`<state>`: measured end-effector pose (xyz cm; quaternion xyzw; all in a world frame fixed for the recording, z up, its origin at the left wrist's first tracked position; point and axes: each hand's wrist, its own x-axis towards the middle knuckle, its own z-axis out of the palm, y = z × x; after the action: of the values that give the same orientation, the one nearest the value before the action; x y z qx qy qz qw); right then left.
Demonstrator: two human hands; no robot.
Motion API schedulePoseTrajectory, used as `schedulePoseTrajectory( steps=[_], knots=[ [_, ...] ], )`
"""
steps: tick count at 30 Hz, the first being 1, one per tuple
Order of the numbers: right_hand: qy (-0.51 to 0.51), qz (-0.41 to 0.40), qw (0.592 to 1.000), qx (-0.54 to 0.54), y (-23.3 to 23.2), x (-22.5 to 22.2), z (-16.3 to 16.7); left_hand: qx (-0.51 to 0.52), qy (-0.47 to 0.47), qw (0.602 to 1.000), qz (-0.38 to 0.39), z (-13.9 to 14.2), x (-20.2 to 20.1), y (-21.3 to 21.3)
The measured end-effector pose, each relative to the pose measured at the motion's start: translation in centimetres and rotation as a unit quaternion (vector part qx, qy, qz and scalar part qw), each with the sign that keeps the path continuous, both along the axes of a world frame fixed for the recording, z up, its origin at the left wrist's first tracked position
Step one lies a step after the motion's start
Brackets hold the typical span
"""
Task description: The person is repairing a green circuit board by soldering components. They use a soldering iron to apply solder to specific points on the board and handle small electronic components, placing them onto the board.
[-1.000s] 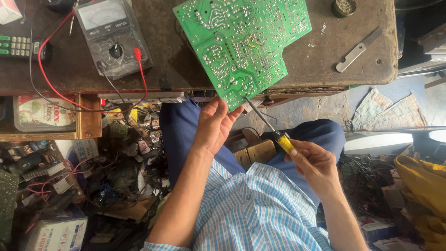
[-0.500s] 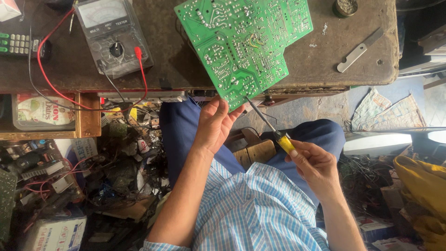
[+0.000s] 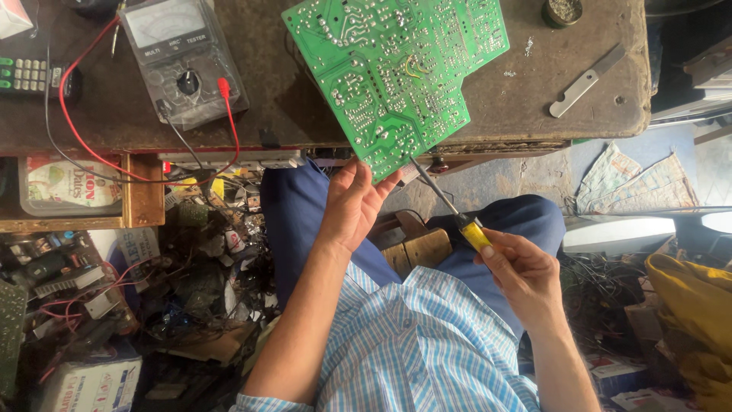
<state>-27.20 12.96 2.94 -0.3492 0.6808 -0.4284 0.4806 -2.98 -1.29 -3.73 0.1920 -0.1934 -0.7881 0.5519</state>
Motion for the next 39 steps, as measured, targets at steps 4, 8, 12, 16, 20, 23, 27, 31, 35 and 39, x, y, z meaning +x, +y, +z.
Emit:
schedulePoseTrajectory(
  steps=[4, 8, 12, 16, 20, 23, 27, 31, 35, 39],
  knots=[
    [0.001, -0.002, 1.000, 0.002, -0.1, -0.1, 0.0, 0.000, 0.006, 1.000, 0.006, -0.2, -0.2, 0.0],
    [0.001, 0.006, 1.000, 0.004, -0.3, 0.0, 0.0, -0.002, 0.017, 1.000, 0.007, -0.4, -0.3, 0.0],
    [0.006, 0.007, 1.000, 0.013, -0.4, 0.0, 0.1, -0.001, 0.029, 1.000, 0.007, -0.4, -0.5, 0.0],
    [0.005, 0.004, 1.000, 0.015, -0.4, 0.0, 0.2, -0.008, 0.042, 0.999, 0.005, -0.4, -0.8, 0.0],
    [0.000, 0.001, 1.000, 0.018, -0.4, 0.1, 0.2, -0.006, 0.057, 0.998, 0.003, -0.5, -0.9, 0.2],
    [0.024, 0.002, 0.999, 0.021, -0.3, 0.1, 0.3, -0.008, 0.071, 0.997, 0.000, -0.5, -1.0, 0.2],
    [0.034, 0.005, 0.999, 0.005, -0.2, 0.0, 0.3, -0.007, 0.086, 0.996, -0.009, -0.4, -1.1, 0.2],
    [0.036, 0.004, 0.999, 0.003, -0.1, -0.1, 0.2, -0.001, 0.095, 0.995, -0.013, -0.3, -1.2, 0.2],
    [0.036, 0.002, 0.999, 0.004, 0.0, 0.0, 0.1, -0.001, 0.103, 0.995, -0.017, -0.4, -1.1, 0.3],
    [0.046, 0.007, 0.999, 0.012, -0.1, 0.3, -0.1, 0.003, 0.108, 0.994, -0.014, -0.9, -1.0, 0.3]
  ],
)
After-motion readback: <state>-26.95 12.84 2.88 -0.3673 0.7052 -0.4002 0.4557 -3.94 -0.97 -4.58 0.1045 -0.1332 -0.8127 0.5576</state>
